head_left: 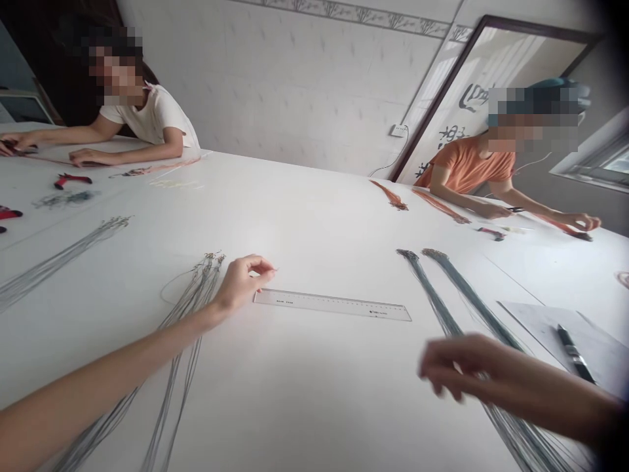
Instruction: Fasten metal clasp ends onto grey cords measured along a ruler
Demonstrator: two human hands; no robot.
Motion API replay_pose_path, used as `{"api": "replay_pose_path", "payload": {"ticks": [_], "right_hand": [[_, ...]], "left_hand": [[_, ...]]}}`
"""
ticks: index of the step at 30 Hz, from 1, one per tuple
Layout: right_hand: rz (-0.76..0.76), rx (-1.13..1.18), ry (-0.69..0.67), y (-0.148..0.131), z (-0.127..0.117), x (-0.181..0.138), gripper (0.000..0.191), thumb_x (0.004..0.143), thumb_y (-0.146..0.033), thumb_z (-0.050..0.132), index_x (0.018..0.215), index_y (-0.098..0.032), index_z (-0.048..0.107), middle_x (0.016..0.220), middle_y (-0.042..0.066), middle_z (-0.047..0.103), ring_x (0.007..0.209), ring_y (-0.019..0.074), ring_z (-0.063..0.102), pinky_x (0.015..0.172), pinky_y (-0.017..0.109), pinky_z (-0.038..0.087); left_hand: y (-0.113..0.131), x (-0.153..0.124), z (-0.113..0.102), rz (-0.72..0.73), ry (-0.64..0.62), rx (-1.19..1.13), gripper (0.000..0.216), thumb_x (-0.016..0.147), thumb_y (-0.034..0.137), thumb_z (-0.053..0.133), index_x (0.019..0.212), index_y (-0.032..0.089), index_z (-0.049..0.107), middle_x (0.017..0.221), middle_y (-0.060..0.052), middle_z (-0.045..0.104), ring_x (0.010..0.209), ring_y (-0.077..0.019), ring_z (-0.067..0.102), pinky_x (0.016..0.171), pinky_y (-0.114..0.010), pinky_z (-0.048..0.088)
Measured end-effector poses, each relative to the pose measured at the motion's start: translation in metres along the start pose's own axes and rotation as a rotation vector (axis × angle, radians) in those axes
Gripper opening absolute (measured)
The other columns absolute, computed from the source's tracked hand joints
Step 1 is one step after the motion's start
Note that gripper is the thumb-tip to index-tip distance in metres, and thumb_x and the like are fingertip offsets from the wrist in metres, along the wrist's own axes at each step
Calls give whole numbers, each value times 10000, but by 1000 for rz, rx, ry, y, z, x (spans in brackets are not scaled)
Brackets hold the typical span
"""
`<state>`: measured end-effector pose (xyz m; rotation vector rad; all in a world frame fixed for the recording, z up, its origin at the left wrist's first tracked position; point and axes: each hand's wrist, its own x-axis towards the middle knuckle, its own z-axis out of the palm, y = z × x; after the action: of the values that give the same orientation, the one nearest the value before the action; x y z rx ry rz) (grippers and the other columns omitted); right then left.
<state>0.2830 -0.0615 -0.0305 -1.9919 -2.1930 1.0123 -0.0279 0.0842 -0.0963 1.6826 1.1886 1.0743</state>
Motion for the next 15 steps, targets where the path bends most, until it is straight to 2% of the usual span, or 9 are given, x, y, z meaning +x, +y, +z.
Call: {"api": "replay_pose_path", "payload": {"ticks": [1,3,7,11,15], "right_hand": [[-25,134,-47,-17,-5,21,291,796,-453,472,736,-222,640,707,105,614,598,141,557,493,255,392],[-78,336,-51,-50,-9,65,262,781,-410,507,729,-176,614,692,76,604,560,122,509,445,225,352],[-175,460,-24,-94,1,145,203,763,-322,553,738,-132,621,703,53,603,527,79,441,459,207,346],[-340,527,-87,-108,11,197,174,737,-285,587,774,-118,624,693,45,592,545,81,457,471,208,356],[-425,579,-141,-108,14,220,141,711,-249,604,778,-126,610,658,14,547,557,83,457,488,214,356]], "left_hand": [[-3,-2,4,13,-11,17,155,685,314,635,681,159,640,752,-40,638,612,-149,564,420,-219,415],[-6,-4,6,48,-3,46,127,702,291,628,677,166,638,759,-32,634,647,-149,573,473,-225,434],[-7,0,2,105,56,90,71,718,237,626,683,180,651,772,-21,636,733,-150,582,646,-251,470],[-13,4,1,92,123,95,56,725,213,621,692,181,653,791,-25,638,748,-153,589,667,-258,476],[-16,4,2,44,160,73,54,728,182,605,701,180,651,804,-21,648,775,-151,600,656,-243,479]]}}
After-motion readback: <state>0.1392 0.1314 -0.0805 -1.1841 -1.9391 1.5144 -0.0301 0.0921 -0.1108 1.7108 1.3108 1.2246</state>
